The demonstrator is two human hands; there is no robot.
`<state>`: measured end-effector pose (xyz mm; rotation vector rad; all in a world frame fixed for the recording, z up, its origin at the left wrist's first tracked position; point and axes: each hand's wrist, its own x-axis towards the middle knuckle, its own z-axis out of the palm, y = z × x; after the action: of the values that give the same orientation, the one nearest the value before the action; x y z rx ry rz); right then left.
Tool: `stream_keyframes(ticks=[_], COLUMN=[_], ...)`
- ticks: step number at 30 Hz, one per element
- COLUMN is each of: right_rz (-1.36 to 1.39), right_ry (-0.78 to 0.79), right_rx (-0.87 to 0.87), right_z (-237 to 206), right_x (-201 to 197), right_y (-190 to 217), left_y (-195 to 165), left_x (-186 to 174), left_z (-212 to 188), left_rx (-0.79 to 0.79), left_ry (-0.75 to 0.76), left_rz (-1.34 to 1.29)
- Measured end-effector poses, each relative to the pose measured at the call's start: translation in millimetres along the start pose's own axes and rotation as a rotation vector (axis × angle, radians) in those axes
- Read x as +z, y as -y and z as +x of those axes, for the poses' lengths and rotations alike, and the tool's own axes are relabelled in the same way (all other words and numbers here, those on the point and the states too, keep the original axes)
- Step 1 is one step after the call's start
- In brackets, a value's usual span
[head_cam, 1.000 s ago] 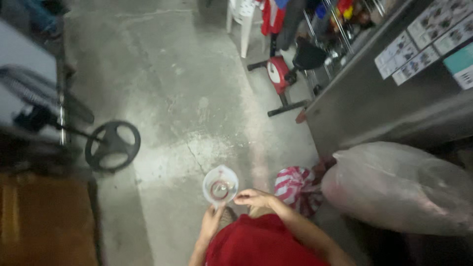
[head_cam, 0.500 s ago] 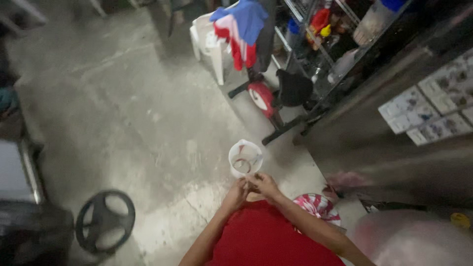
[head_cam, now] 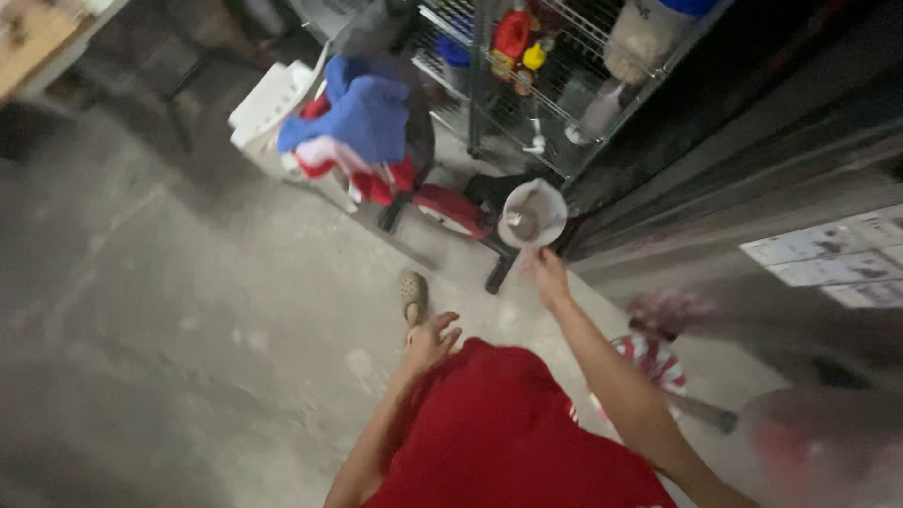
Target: The person carries a small bowl to a wire storage rack, spoons brown powder from a jar into the bowl, then returns to a stainless steel prep table, adds white powder from a container using a yellow scoop, and mixes and kneads the ingredients together by hand in the bowl.
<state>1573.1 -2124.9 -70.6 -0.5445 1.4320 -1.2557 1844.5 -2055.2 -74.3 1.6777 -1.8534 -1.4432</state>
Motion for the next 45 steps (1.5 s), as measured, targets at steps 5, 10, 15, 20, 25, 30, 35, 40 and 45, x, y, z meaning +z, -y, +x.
stream_keyframes(ticks=[5,10,15,20,25,30,35,40,45], right_rz=[0.198,0.219,0.248,0.155,0.172,0.169,0.335,0.384,0.416], right_ry=[-0.166,-0.183,-0.296,-0.261,-0.314,-0.414,-0.726,-0.922,-1.049], right_rx=[0.072,-0.032,-0.015,0.029,0.066,-0.021,0.04,0.063,0.081], right_z=[50,68,83,86,81,83,76,75,78], right_x=[32,44,45,39,32,36,55,90,118], right_y=[35,26,14,14,10,7,3,-5,-21], left_y=[4,0,-34,-96,-164,-245,-346,-399,-400], left_x=[-96,-159,-195,-210,-245,-289,-321,-345,-358], left_z=[89,170,245,307,373,483,571,627,669], left_rx=[0.317,0.346,0.205,0.431,0.41,0.774,0.877,1.129,0.995], left_ry=[0.168,0.255,0.452,0.447,0.359,0.017,-0.274,-0.531,-0.331], left_rz=[0.034,0.115,0.102,-0.269,-0.33,-0.118,-0.014,0.254,0.559])
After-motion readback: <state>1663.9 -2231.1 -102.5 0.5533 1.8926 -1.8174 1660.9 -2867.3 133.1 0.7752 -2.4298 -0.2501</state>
